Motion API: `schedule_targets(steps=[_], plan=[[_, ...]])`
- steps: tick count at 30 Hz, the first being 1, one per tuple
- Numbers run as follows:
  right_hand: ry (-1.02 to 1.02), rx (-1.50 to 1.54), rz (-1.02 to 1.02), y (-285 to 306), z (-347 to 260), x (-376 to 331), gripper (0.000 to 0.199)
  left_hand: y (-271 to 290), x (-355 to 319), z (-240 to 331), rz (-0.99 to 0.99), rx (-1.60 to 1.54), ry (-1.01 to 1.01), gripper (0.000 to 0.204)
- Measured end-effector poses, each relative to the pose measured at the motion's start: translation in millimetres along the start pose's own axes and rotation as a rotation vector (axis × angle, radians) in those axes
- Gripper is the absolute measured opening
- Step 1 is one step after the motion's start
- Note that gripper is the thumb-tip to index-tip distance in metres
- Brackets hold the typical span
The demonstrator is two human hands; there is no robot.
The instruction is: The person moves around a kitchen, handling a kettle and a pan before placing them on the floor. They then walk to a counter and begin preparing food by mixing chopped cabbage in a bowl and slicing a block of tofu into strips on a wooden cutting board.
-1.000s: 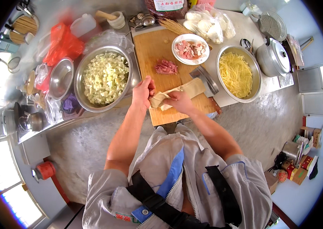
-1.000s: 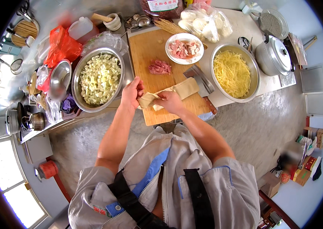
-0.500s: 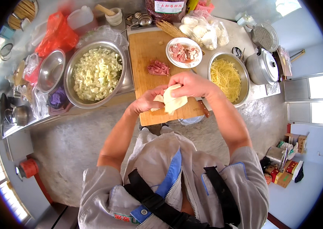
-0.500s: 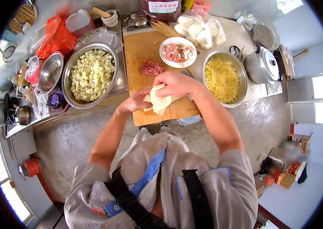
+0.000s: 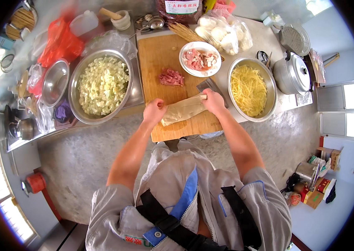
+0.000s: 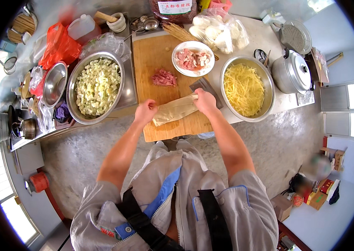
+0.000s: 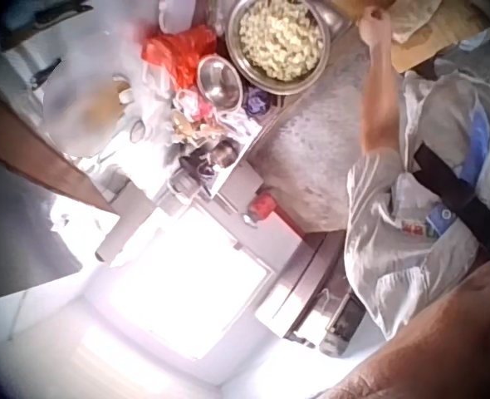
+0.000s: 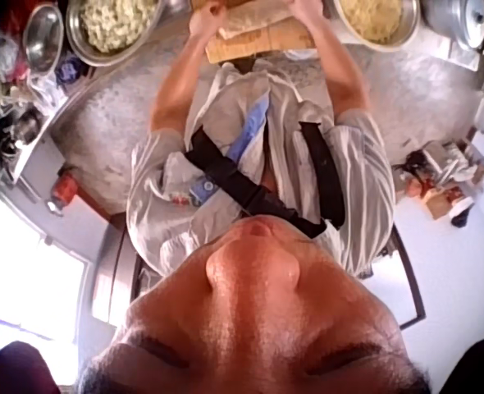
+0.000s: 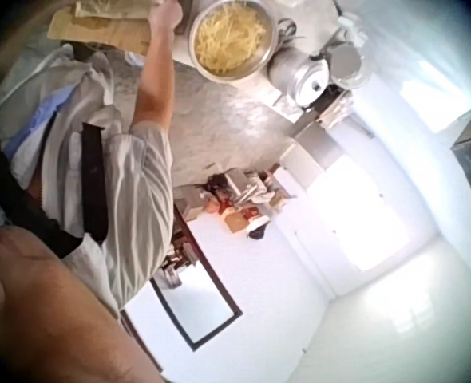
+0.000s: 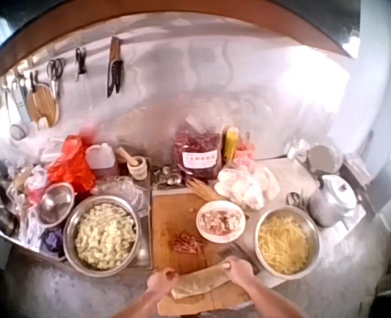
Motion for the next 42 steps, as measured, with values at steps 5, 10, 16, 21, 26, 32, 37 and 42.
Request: schedule_targets(steps=[5, 10, 16, 21, 26, 32, 37, 42], plan=[[-0.037, 0.201, 0.217, 11, 20, -15, 0.042, 8, -17, 30, -0.064, 0.203, -0.011, 0.050], [0.047, 0.037, 0.358, 7, 20, -50, 0.050, -6, -48, 57, -0.016, 0.393, -0.331, 0.065], [-0.017, 0.078, 0.395, -1, 25, -59, 0.059, -12, -49, 49, 0.037, 0.331, -0.195, 0.080], [-0.171, 0.048, 0.104, -15, 27, -39, 0.062, -19, -15, 24, -0.205, 0.126, 0.098, 0.080], [-0.251, -0.133, 0.321, -14, 47, -84, 0.058, -28, -7, 26, -0.455, 0.152, 0.107, 0.070], [-0.190, -0.157, 0.209, -27, 95, -111, 0.053, -33, -21, 22, -0.425, -0.022, 0.085, 0.058], [-0.273, -0.115, 0.270, 4, 89, -176, 0.042, -31, -28, -24, -0.417, -0.466, 0.268, 0.051], [-0.446, 0.224, 0.198, 25, 16, -238, 0.032, -31, -29, -3, -0.504, -0.486, 0.245, 0.046]])
Point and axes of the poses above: each hand's wrist, its own x-axis towards the middle knuckle, its own y-axis out of the back of the hand, z = x × y, the point moved 8 cm from there along x, towards the middle knuckle, and after that the axes turned 5 degrees about x, right-handed, at the moved point
